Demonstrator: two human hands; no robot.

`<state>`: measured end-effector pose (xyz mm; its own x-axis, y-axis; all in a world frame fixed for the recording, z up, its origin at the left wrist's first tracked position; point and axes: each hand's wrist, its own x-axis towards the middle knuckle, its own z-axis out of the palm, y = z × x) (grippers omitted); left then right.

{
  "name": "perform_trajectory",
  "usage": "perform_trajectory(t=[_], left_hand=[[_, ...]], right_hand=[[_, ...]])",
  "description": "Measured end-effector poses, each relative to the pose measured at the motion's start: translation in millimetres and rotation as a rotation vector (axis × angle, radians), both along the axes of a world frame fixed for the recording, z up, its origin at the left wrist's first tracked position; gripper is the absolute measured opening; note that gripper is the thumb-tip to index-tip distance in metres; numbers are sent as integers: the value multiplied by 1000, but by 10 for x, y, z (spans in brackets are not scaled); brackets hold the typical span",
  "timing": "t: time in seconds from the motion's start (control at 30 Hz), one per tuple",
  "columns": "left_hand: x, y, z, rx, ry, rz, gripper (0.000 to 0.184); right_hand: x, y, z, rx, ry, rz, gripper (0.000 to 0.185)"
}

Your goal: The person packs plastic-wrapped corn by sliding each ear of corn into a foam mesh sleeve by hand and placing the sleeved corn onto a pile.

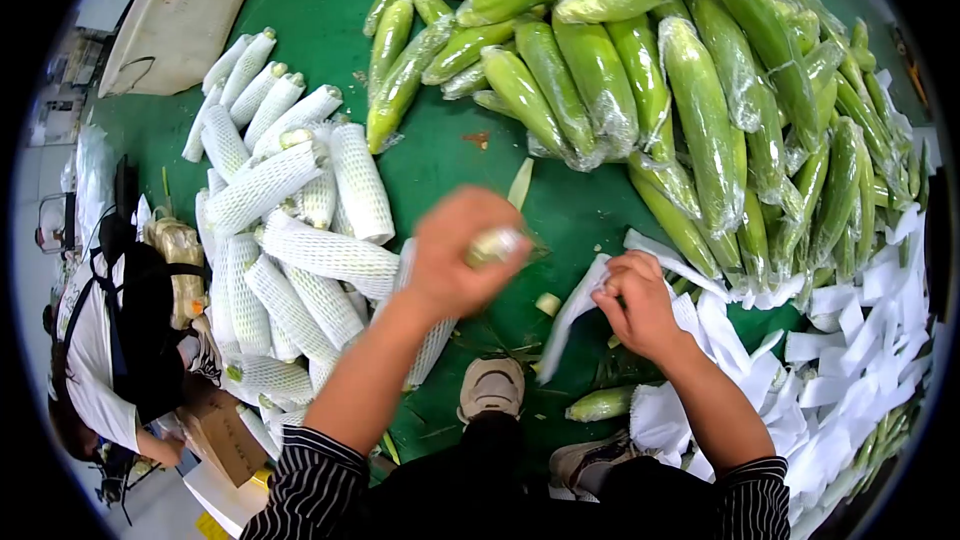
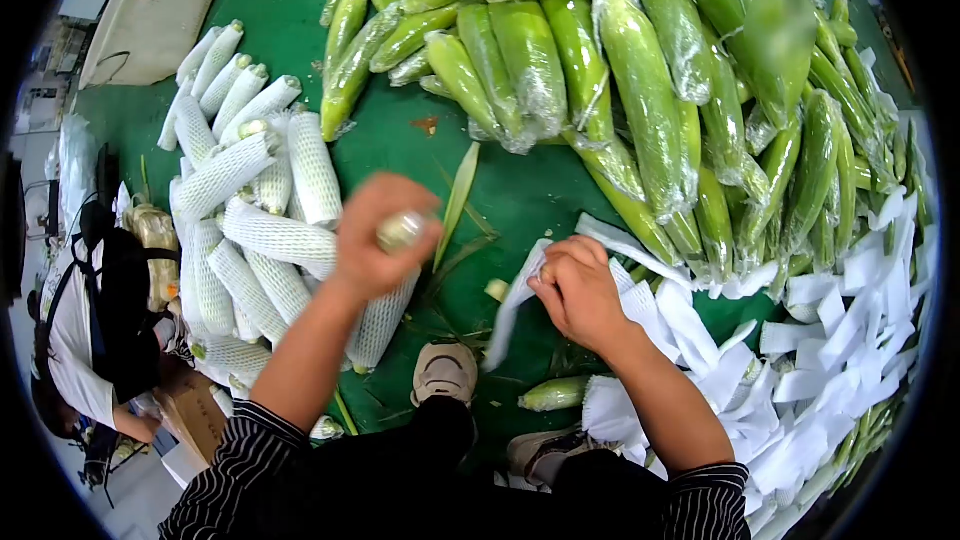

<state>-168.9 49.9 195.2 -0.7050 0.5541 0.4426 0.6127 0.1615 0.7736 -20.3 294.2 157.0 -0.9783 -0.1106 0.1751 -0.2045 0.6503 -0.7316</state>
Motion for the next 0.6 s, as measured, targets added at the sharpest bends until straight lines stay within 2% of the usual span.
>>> perform_trajectory(t=[0.07, 0.13, 0.17, 0.2, 0.27, 0.33, 0.37, 0.43, 0.47, 0.5, 0.53, 0.6], left_hand=[[307, 169, -115, 47, -141, 9, 20], [396, 301, -194, 58, -31, -17, 22], [387, 355, -242, 97, 9, -17, 23], [395, 372, -210, 71, 19, 11, 24], [440, 297, -29, -25, -300, 35, 26], [556, 242, -41, -192, -380, 92, 27], [605, 222, -22, -280, -418, 115, 27], [635, 101, 117, -402, -236, 104, 30], [661, 51, 157, -301, -290, 138, 32], [605, 27, 354, -438, -113, 116, 38], [725, -37, 175, -235, -364, 161, 36], [738, -45, 328, -185, -497, 218, 32]], right_hand=[[-30, -91, 182, -379, -35, 17, 21], [-39, -345, 378, -815, -161, -40, 19], [-128, -462, 606, -1167, -317, -9, 17], [-183, -547, 667, -1333, -381, 8, 28], [-333, -651, 840, -1620, -654, 99, 36], [-395, -671, 805, -1877, -562, 148, 31], [-433, -688, 849, -1870, -582, 50, 24], [-482, -684, 806, -1980, -635, -66, 21], [-521, -722, 773, -2037, -675, -115, 20], [-576, -798, 651, -1889, -625, -241, 19], [-606, -841, 540, -1724, -609, -307, 18], [-648, -926, 280, -1685, -632, -436, 21]])
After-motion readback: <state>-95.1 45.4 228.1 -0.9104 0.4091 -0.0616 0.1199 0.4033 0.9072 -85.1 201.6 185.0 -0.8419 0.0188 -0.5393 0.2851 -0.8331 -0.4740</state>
